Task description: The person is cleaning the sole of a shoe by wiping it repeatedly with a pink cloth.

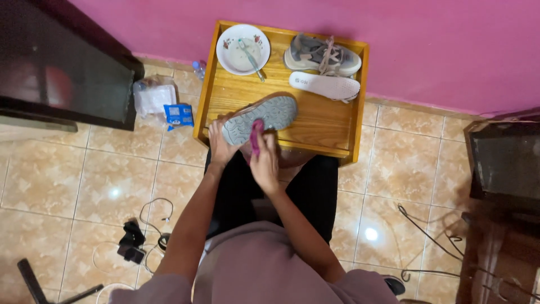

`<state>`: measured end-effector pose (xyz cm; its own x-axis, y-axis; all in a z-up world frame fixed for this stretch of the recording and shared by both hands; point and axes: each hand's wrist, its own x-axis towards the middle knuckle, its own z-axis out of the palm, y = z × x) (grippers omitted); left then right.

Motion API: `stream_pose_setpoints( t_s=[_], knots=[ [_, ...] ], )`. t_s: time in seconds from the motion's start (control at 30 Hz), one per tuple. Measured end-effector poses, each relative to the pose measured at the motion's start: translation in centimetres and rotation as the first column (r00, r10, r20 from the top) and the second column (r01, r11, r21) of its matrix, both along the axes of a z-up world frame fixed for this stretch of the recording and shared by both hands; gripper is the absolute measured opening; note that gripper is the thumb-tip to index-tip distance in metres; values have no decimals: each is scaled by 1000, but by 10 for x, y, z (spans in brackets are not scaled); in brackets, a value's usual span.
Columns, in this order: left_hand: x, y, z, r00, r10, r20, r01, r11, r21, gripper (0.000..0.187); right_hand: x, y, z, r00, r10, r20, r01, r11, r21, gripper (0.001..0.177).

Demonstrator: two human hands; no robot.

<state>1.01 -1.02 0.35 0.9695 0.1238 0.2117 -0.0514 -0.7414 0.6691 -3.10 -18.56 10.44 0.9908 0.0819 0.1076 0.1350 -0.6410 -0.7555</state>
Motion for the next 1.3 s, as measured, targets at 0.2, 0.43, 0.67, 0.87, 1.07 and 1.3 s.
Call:
stream_pose_setpoints(
  t_s=[0.2, 0.43, 0.67, 0.87, 1.07, 1.3],
  knots=[
    [-2, 1, -7, 998, -10, -56, 11, 1000, 27, 111, -3, 23, -8, 993, 63, -98, -86, 962, -258, 94],
    [-1, 6, -27, 998, 24, -63, -23, 1000, 7, 99, -25, 34, -4, 990, 126, -60, -136, 967, -216, 84],
    [-6, 9, 4, 1000, -27, -2, 27, 1000, 6, 93, -20, 29, 10, 988, 150, -42, -155, 971, -184, 73],
    [-6, 14, -1, 997, -77, -22, 76, 996, -35, 103, 0, 16, 8, 990, 129, -54, -140, 923, -359, 56],
    [-9, 20, 18, 997, -79, 22, 80, 996, -46, 91, 5, 25, 4, 983, 125, -131, -113, 989, 96, 43],
    [-10, 19, 20, 998, -64, -28, 62, 997, -53, 83, 7, 64, 69, 979, 200, 49, -171, 921, -349, 68]
  ],
)
